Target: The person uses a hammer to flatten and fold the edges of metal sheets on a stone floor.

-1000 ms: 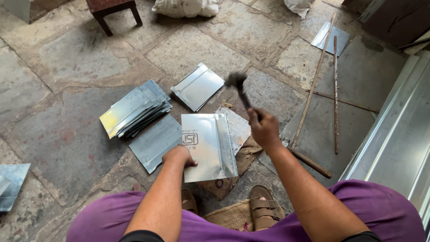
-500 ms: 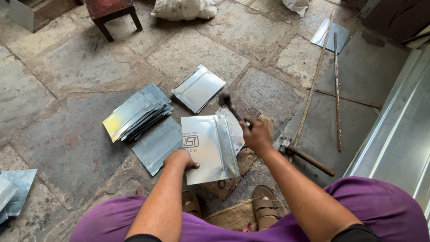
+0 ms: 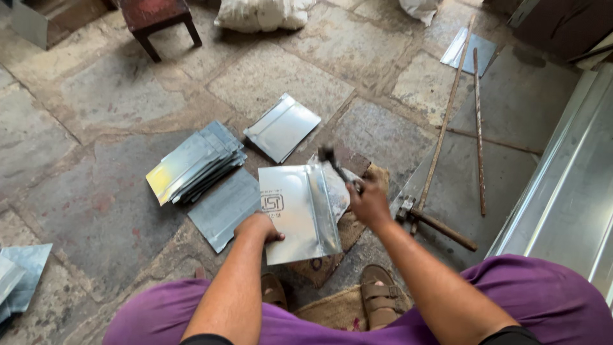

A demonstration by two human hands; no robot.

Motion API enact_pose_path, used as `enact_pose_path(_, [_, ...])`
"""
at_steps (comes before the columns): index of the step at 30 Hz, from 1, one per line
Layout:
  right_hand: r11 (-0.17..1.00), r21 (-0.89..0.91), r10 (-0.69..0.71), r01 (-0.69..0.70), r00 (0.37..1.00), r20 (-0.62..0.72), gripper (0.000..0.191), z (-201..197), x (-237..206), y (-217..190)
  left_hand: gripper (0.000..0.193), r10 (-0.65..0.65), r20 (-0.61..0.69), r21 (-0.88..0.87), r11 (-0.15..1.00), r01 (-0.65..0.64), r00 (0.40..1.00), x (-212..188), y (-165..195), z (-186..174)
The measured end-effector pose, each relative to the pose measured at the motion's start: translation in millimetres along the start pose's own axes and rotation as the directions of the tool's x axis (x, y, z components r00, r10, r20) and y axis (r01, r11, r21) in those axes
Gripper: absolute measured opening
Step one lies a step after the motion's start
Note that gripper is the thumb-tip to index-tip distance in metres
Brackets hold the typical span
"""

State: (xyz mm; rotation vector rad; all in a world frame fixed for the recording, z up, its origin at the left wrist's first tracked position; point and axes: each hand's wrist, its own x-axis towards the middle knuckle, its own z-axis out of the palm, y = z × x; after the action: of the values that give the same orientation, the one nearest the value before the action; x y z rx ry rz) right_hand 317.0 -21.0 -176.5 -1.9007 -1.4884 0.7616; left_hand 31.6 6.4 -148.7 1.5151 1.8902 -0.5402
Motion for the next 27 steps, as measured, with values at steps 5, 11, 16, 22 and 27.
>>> enact_pose_path(5, [0.950, 0.014, -0.302, 0.312, 0.931, -0.202, 0.036, -13.1, 11.0, -12.8, 0.091, 0.014, 0.012, 0.001, 1.000, -0.014, 1.000, 1.5, -5.1, 0.0])
enact_pose_path(11, [0.989, 0.105, -0.106, 0.103, 0.994, 0.022, 0.041, -0.8, -14.3, -3.0, 0.068, 0.082, -0.029, 0.022, 0.996, -0.081, 0.996, 10.6, -6.6, 5.2])
enact_pose_path(16, [0.991, 0.071, 0.109, -0.115, 0.991, 0.079, 0.042, -14.7, -7.5, -25.2, 0.045, 0.195, -0.043, 0.067, 0.979, -0.192, 0.980, 26.9, -5.8, 8.5])
enact_pose_path(22, [0.921, 0.090, -0.341, 0.378, 0.897, -0.281, 0.036, -43.0, 4.9, -50.6, 0.071, 0.084, -0.187, -0.131, 0.985, -0.109, 0.979, 29.0, -2.7, 10.9])
enact_pose_path(27, [0.975, 0.196, -0.108, 0.108, 0.994, -0.008, 0.030, -20.6, -18.4, -24.5, 0.088, 0.040, -0.181, -0.181, 0.981, -0.073, 0.983, 21.4, -0.5, 9.0])
